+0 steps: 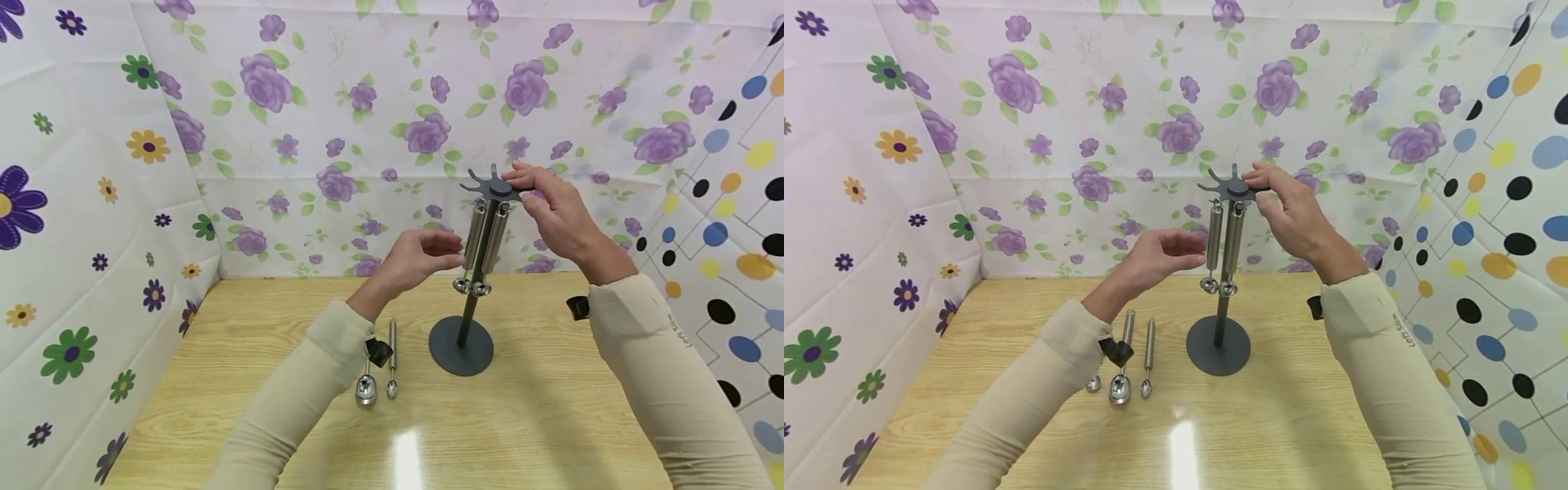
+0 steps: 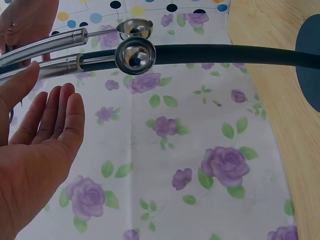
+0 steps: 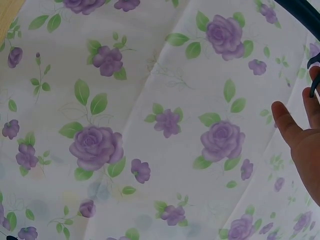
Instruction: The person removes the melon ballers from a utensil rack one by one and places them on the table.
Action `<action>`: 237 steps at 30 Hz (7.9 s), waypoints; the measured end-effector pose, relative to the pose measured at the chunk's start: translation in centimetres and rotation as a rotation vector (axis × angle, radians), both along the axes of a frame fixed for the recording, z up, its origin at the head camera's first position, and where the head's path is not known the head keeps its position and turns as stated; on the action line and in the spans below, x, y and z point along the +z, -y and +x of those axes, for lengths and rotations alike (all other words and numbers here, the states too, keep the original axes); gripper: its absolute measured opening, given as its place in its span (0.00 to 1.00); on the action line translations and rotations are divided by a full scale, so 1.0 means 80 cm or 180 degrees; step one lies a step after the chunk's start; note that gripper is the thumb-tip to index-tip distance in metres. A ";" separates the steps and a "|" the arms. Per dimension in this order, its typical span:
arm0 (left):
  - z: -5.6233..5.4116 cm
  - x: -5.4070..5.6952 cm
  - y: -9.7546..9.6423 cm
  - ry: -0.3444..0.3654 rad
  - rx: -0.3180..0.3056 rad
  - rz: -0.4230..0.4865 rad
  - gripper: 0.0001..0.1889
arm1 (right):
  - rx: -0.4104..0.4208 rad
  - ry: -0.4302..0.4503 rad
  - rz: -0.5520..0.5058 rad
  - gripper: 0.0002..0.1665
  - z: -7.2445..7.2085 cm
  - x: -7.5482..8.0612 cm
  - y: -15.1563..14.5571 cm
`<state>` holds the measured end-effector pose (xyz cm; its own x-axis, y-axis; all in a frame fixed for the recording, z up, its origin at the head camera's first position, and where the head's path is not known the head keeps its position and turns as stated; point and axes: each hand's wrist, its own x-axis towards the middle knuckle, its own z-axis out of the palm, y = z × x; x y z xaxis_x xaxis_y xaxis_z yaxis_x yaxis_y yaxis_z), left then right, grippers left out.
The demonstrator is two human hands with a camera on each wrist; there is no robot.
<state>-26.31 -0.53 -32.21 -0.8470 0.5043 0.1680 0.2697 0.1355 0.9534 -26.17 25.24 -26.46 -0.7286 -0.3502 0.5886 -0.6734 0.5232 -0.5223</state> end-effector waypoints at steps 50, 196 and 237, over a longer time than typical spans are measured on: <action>0.006 0.013 0.014 -0.0249 0.0266 -0.0121 0.13 | -0.0039 -0.0005 0.0006 0.19 0.001 -0.001 -0.001; -0.008 -0.248 0.298 0.1311 0.1765 -0.1629 0.15 | 0.0009 -0.0182 -0.0035 0.21 -0.001 -0.006 -0.002; -0.019 -0.239 0.298 0.1181 0.1710 -0.1997 0.21 | -0.0037 -0.0126 -0.0083 0.21 0.000 -0.006 0.001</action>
<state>-27.80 -24.36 -51.30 -0.9397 -0.0676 -0.3354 -0.2897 0.6786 0.6750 -26.14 25.18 -26.92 -0.7085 -0.3259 0.6260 -0.6878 0.5177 -0.5088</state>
